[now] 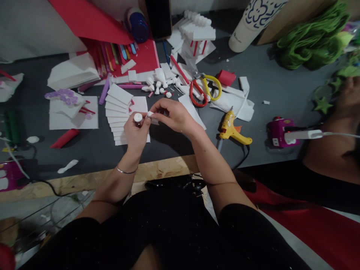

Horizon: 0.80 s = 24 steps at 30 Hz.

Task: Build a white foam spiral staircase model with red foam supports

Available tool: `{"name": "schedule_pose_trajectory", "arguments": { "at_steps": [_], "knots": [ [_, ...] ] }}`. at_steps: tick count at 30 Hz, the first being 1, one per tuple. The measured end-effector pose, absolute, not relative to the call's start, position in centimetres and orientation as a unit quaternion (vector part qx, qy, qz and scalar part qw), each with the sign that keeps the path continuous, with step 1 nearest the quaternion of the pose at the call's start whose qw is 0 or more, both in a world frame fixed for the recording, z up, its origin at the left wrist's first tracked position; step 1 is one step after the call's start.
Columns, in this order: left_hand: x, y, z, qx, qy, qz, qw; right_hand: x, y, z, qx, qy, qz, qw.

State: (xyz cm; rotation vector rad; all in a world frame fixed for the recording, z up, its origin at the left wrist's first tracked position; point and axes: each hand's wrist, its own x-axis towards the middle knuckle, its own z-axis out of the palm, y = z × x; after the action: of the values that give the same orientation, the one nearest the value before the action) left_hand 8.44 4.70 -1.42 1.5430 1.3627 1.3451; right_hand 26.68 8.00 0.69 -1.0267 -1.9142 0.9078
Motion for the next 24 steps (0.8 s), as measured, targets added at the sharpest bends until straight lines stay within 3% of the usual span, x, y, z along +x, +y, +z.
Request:
{"name": "schedule_pose_trajectory", "arguments": {
  "at_steps": [10, 24],
  "knots": [
    [8.5, 4.8, -1.8, 0.548, 0.526, 0.494, 0.423, 26.5, 8.0, 0.2, -0.404, -0.751, 0.327, 0.407],
    [8.8, 4.5, -1.3, 0.517, 0.546, 0.507, 0.422, 25.4, 8.0, -0.2, -0.401, -0.768, 0.194, 0.461]
  ]
}}
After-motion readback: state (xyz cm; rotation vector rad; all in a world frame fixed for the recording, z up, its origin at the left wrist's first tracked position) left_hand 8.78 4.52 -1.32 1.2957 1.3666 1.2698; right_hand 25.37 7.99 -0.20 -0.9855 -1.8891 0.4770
